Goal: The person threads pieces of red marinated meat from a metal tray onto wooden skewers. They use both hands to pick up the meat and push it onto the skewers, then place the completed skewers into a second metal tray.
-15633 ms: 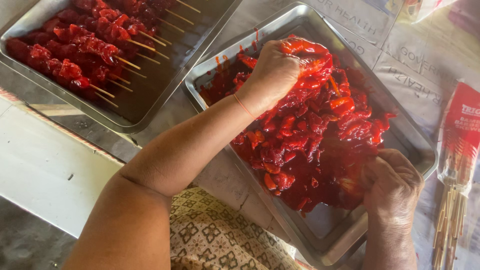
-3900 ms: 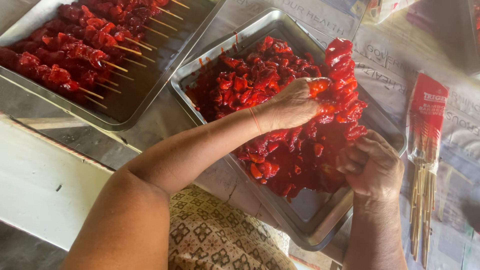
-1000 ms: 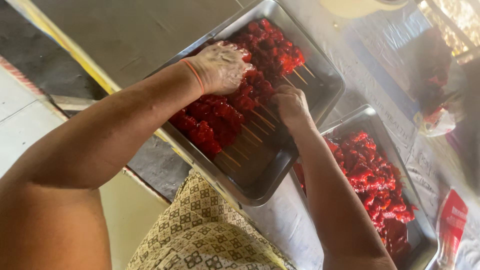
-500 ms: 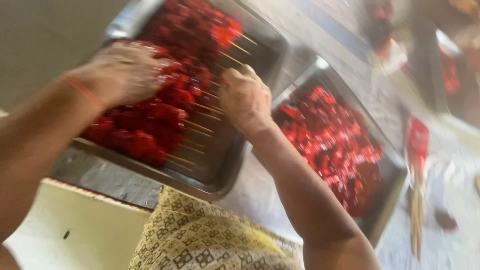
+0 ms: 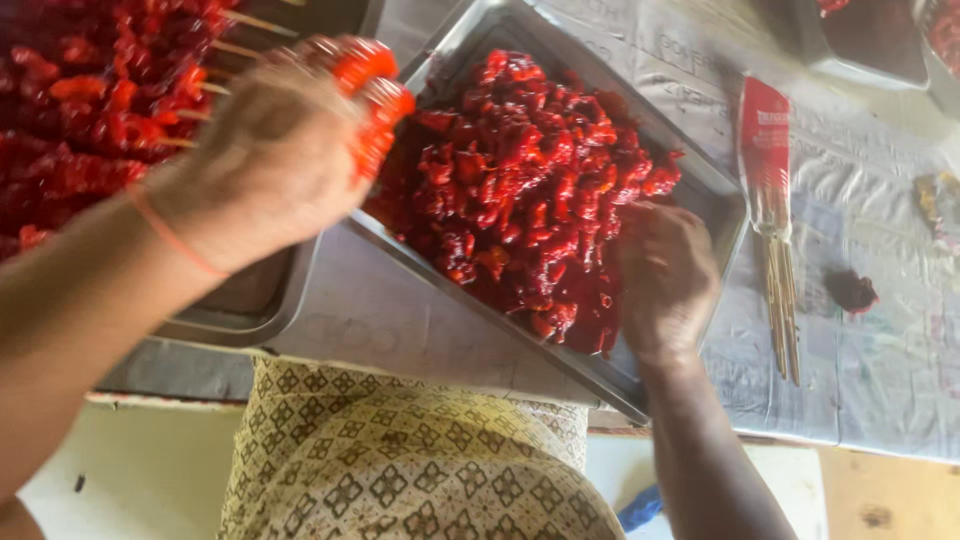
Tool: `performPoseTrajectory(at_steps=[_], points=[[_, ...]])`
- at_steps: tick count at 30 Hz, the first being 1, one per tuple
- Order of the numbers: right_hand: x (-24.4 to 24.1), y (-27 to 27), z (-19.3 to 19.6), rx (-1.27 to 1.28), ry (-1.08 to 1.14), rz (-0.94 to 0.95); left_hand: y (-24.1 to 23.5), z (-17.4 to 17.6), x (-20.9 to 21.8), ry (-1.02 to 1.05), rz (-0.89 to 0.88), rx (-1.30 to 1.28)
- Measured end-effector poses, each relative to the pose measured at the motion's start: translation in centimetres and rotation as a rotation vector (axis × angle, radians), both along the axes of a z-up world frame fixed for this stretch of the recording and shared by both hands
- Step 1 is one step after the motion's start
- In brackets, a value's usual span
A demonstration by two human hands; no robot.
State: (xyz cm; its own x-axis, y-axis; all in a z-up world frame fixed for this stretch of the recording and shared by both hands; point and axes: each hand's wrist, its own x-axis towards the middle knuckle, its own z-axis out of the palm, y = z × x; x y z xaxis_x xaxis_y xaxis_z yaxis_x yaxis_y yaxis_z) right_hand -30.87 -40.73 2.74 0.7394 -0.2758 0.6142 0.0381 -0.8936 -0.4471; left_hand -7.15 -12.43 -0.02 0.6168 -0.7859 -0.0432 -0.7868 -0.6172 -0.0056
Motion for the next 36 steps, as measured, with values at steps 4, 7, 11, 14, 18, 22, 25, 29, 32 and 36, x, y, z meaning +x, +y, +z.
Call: performPoseTrajectory(at_steps=[4,7,11,14,18,22,25,29,32,36], points=[[-7.3,-8.6,-1.7,-0.161,0.037,-0.344,-7.3,0.1,-4.2,-0.457,-0.348,-0.571],[-10.6,-13.6,-4.1,-0.04,0.058,-0.416,-11.2,-0.9,-6.0,-0.4,-0.38,-0.565],[-11.8,-17.6,-7.1,-0.04,0.121,-0.39,-13.7,-3.2,-7.3,-0.232,-0.318,-0.671],[-10.3,-19.2,-9.0,-0.097,0.165,-0.3,-14.9,-5.2,-8.0,-0.172,-0.269,-0.774],[-7.1,-20.8,-10.4,-0.159,0.213,-0.25,-15.4,-6.8,-8.4,-0.083,-0.207,-0.852],[-5.5,-22.8,-10.2,0.062,0.307,-0.212,-16.3,-7.3,-10.7,-0.118,-0.143,-0.863],[-2.9,-23.7,-9.4,-0.005,0.322,-0.159,-15.8,-6.3,-12.4,-0.133,-0.138,-0.876],[-1.3,-24.2,-9.3,0.029,0.335,-0.095,-14.6,-5.7,-13.2,-0.13,-0.2,-0.925],[-0.5,-24.0,-9.3,0.06,0.297,-0.04,-13.6,-5.0,-13.1,-0.148,-0.184,-0.919],[-0.1,-24.2,-10.0,0.091,0.3,-0.041,-13.0,-4.9,-12.4,-0.141,-0.179,-0.921]])
